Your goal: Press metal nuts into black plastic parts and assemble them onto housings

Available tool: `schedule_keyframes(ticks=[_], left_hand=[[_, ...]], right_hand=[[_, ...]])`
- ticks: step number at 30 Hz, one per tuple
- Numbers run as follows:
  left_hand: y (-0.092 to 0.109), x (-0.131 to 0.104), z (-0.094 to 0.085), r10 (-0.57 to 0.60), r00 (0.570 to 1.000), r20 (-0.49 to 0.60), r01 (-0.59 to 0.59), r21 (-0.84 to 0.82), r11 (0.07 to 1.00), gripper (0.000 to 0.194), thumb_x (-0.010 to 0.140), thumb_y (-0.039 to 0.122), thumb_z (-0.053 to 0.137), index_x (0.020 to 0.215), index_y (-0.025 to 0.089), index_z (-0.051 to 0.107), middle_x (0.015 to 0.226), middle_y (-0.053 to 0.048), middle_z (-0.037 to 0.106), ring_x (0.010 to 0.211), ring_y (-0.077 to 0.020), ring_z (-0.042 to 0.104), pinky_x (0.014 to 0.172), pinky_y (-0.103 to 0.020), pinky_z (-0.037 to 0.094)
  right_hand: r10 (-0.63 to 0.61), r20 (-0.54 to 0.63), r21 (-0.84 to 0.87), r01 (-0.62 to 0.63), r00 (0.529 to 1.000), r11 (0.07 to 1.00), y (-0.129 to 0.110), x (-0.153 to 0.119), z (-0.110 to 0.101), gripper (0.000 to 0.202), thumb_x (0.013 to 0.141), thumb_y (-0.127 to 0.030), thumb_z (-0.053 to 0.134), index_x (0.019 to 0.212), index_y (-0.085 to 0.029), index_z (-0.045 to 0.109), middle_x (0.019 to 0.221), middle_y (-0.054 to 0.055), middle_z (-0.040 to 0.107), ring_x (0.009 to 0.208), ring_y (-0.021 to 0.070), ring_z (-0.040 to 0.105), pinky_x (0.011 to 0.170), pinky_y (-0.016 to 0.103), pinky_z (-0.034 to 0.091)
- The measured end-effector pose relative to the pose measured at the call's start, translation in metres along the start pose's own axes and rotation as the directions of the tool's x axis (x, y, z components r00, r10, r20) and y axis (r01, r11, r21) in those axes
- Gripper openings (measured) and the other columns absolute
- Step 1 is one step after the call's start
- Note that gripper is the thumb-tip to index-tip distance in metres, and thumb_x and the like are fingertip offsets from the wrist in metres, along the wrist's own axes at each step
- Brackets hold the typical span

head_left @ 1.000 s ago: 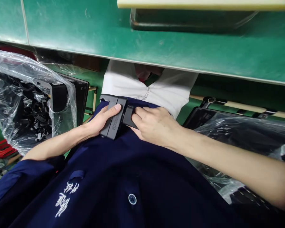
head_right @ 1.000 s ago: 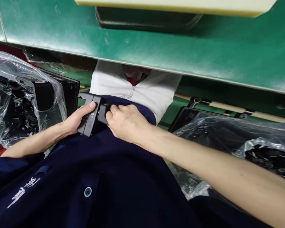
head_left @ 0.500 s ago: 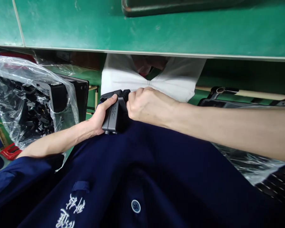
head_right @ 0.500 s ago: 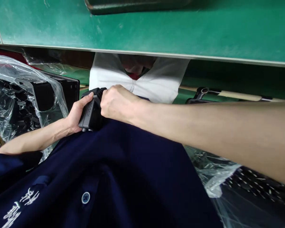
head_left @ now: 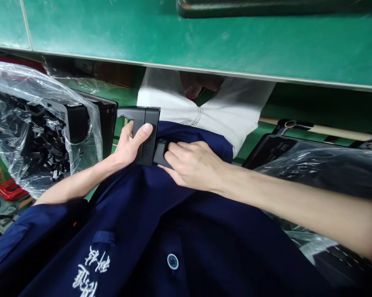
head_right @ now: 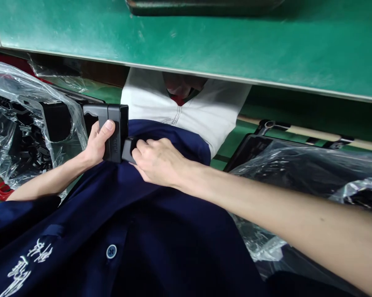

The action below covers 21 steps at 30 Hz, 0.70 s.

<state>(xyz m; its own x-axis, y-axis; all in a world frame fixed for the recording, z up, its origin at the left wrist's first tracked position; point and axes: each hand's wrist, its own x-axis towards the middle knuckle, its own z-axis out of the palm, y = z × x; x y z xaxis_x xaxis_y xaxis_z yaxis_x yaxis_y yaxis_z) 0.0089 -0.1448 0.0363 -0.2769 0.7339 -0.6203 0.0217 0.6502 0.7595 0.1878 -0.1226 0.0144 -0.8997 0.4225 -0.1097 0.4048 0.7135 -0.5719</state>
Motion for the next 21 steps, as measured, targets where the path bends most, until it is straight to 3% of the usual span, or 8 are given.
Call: schedule_keyframes(ticks=[3,5,8,10,15,21], left_hand=[[-0.001,0.002,-0.005,-0.021,0.997,-0.077,0.016,-0.062,0.998,0.052,0.059,0.064,0.078,0.082,0.018,0.065,0.071,0.001,0.059,0.069,-0.0147,0.058,0.065,-0.025,0.048],[0.000,0.003,-0.007,-0.116,0.991,-0.067,0.108,-0.112,0.988,0.052,0.058,0.066,0.077,0.074,0.018,0.063,0.061,0.003,0.054,0.054,-0.0111,0.052,0.055,-0.024,0.046],[0.002,0.002,-0.009,-0.288,0.953,0.093,0.298,-0.134,0.945,0.058,0.054,0.072,0.075,0.066,0.017,0.062,0.054,0.002,0.053,0.045,-0.0103,0.047,0.045,-0.024,0.042],[0.002,0.000,-0.008,-0.346,0.917,0.197,0.374,-0.127,0.919,0.060,0.053,0.073,0.074,0.069,0.016,0.064,0.058,-0.001,0.059,0.048,-0.0127,0.052,0.046,-0.025,0.044],[-0.003,-0.009,-0.009,-0.298,0.923,0.244,0.322,-0.062,0.945,0.054,0.059,0.062,0.078,0.081,0.015,0.068,0.064,-0.002,0.064,0.055,-0.0127,0.056,0.052,-0.022,0.047],[-0.007,-0.012,-0.013,-0.314,0.899,0.305,0.325,0.015,0.946,0.053,0.068,0.063,0.072,0.092,0.015,0.070,0.077,-0.005,0.069,0.063,-0.0141,0.060,0.058,-0.023,0.049]], right_hand=[[0.128,-0.169,-0.102,-0.146,0.977,0.984,0.011,-0.005,-0.005,0.026,0.090,-0.026,0.048,0.077,-0.009,0.064,0.071,0.012,0.061,0.061,0.0184,0.053,0.049,0.029,0.022],[0.188,-0.280,-0.018,-0.201,0.941,0.979,0.018,-0.008,-0.012,0.034,0.093,-0.034,0.046,0.077,-0.010,0.064,0.070,0.009,0.061,0.059,0.0161,0.051,0.050,0.028,0.028],[0.099,-0.346,0.115,-0.063,0.933,0.991,0.023,-0.010,-0.016,0.037,0.095,-0.039,0.045,0.079,-0.012,0.063,0.070,0.005,0.060,0.059,0.0136,0.052,0.052,0.026,0.034],[0.012,-0.328,0.095,0.020,0.945,0.995,0.022,-0.009,-0.014,0.034,0.094,-0.038,0.047,0.078,-0.013,0.063,0.070,0.005,0.060,0.059,0.0140,0.052,0.051,0.026,0.032],[-0.031,-0.253,-0.038,0.022,0.967,0.999,0.019,-0.004,-0.001,0.030,0.093,-0.033,0.048,0.077,-0.012,0.062,0.065,0.005,0.056,0.057,0.0149,0.049,0.048,0.027,0.022],[-0.145,-0.377,-0.089,0.121,0.915,0.989,0.018,-0.006,0.007,0.032,0.093,-0.032,0.049,0.071,-0.012,0.060,0.065,0.004,0.055,0.057,0.0138,0.048,0.050,0.026,0.027]])
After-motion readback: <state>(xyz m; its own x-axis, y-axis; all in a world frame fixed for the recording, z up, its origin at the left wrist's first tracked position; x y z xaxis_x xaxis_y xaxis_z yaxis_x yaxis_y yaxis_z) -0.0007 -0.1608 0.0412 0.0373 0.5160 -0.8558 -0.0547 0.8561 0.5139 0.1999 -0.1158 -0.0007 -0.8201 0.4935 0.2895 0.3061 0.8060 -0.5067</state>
